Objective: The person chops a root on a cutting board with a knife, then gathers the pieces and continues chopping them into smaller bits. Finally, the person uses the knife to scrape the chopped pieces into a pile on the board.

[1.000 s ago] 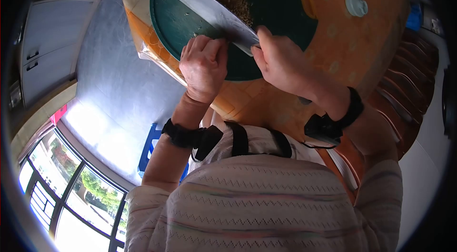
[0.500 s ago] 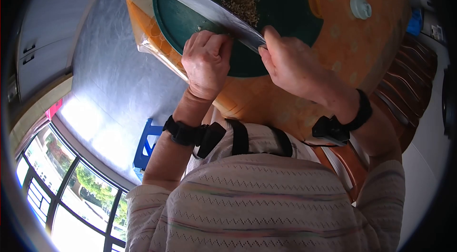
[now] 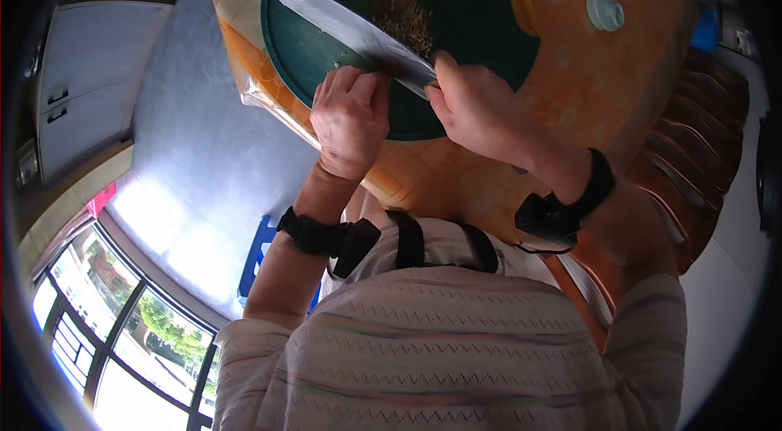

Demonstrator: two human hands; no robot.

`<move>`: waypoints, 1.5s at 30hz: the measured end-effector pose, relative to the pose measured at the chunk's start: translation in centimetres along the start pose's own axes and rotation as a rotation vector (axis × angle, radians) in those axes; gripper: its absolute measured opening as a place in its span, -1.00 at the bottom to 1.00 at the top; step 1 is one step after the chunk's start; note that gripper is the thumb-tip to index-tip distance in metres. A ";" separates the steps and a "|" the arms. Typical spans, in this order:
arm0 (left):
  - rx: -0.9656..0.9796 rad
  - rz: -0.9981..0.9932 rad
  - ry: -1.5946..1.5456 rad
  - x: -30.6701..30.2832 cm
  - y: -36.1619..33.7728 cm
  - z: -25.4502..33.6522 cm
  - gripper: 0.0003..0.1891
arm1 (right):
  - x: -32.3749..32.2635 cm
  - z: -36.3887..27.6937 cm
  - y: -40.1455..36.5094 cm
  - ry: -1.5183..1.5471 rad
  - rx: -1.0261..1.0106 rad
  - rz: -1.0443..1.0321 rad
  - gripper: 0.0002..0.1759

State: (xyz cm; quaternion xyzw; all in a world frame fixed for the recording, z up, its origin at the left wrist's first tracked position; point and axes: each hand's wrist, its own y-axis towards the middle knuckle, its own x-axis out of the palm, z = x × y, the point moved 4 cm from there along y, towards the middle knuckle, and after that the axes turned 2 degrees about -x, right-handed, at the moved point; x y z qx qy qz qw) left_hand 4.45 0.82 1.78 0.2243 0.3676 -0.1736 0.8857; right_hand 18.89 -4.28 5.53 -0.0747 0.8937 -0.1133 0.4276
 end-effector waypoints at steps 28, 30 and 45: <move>-0.021 0.024 -0.016 0.2 -0.3 0.1 -0.92 | -0.7 -2.6 -0.4 -0.120 -0.078 -0.107 -0.83; -0.024 0.007 -0.018 0.1 -0.2 0.2 -0.91 | -0.2 -2.6 -0.3 -0.141 -0.052 -0.104 -0.80; -0.033 0.055 -0.022 0.0 -0.6 0.0 -0.91 | -0.5 -0.9 -0.5 -0.020 -0.039 -0.039 -0.87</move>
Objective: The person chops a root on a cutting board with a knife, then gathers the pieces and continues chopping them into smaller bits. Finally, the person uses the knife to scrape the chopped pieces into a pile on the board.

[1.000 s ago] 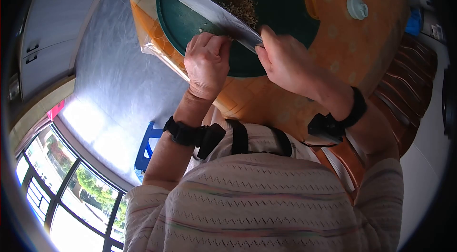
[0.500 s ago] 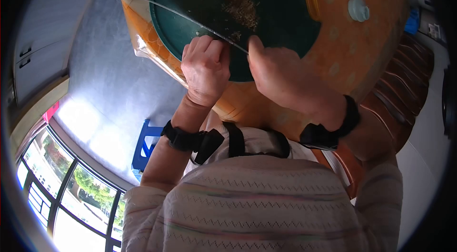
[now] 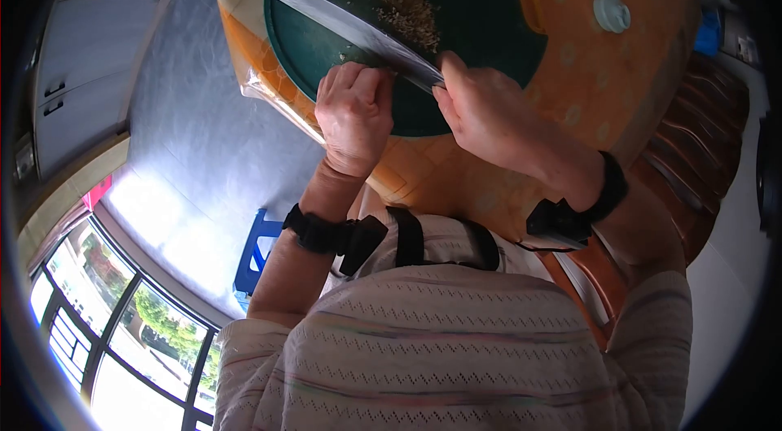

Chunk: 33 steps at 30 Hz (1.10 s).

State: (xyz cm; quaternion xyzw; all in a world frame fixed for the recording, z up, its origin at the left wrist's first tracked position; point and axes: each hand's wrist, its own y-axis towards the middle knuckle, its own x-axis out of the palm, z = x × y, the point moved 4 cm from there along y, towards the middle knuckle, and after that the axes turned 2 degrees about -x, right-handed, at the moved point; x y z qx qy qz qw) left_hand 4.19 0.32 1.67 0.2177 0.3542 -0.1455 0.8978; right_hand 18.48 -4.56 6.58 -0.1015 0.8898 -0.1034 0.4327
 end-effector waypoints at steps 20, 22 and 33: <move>-0.020 -0.089 0.019 -0.5 0.3 0.0 -0.92 | 0.4 0.2 1.0 0.105 0.052 0.004 -0.89; -0.066 -0.092 -0.010 -0.6 0.2 -0.2 -0.91 | 0.4 -0.3 1.1 0.001 0.014 -0.018 -0.86; -0.004 -0.060 0.029 -0.1 0.2 -0.4 -0.94 | 1.3 0.6 0.6 0.074 0.049 0.079 -0.85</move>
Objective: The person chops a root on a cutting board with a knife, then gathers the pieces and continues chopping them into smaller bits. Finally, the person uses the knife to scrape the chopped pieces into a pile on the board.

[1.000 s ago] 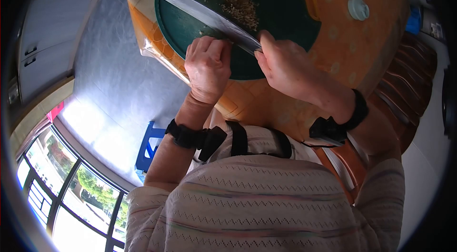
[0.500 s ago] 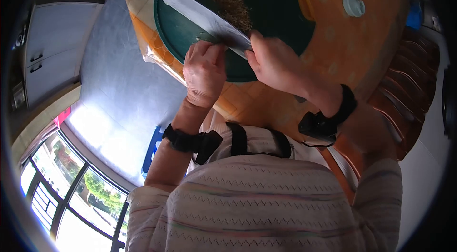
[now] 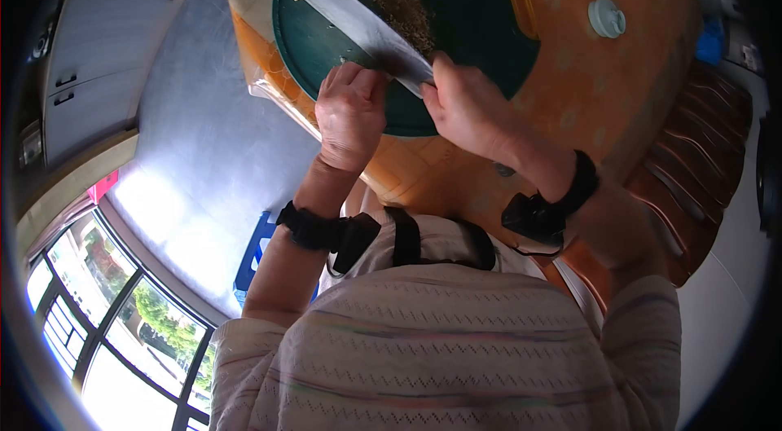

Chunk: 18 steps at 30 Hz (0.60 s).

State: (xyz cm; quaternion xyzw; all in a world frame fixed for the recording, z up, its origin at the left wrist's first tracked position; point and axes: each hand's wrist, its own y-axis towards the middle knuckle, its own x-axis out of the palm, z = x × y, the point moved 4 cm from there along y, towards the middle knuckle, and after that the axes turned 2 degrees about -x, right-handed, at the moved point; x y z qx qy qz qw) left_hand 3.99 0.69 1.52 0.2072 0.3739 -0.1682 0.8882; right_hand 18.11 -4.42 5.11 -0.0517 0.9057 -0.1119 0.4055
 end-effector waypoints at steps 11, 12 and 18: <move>0.001 0.039 -0.053 0.3 -0.2 -0.2 -0.91 | -0.6 -0.6 -0.3 -0.075 -0.048 -0.061 -0.86; -0.001 0.038 -0.058 0.3 -0.3 -0.3 -0.91 | -0.6 -0.7 -0.3 -0.078 -0.044 -0.064 -0.86; 0.021 0.031 -0.060 0.2 0.0 0.1 -0.92 | -0.6 -2.6 0.2 -0.208 -0.070 -0.162 -0.80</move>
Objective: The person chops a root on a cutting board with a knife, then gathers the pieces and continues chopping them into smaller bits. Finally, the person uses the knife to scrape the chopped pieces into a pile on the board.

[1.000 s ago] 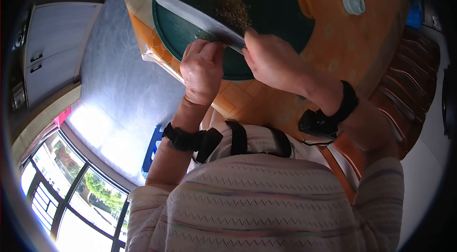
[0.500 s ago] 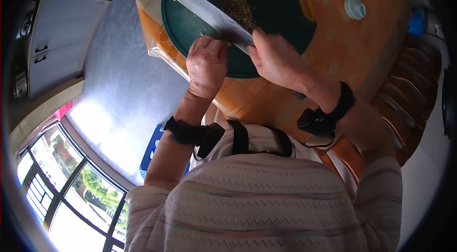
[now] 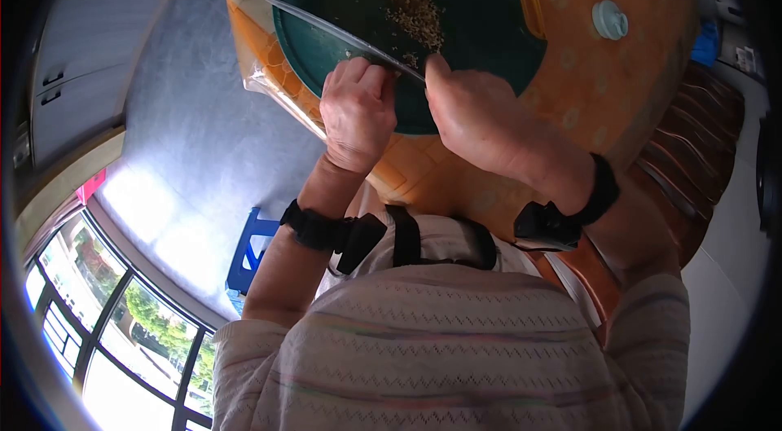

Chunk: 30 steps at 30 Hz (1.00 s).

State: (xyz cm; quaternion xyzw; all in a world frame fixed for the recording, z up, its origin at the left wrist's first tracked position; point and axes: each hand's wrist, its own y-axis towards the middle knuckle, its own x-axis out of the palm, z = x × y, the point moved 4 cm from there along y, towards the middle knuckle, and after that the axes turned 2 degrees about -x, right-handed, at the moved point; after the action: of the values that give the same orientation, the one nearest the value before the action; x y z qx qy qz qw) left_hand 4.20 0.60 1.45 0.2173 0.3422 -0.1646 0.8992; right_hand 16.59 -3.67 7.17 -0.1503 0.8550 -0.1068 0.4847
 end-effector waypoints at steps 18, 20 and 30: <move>-0.005 0.010 0.014 0.1 -0.4 -0.4 -0.89 | 0.3 1.4 -0.7 0.099 0.041 0.049 -0.88; -0.001 0.007 0.021 0.1 -0.4 -0.3 -0.89 | 0.4 1.4 -0.7 0.090 0.024 0.076 -0.87; 0.029 0.005 0.034 -0.3 -0.1 0.2 -0.92 | 1.9 1.2 -0.3 0.086 0.066 0.100 -0.84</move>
State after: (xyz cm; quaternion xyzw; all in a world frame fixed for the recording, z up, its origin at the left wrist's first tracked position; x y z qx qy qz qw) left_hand 4.02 0.46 1.75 0.2340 0.3546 -0.1634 0.8904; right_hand 16.72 -4.65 5.11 -0.0865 0.8775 -0.1168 0.4570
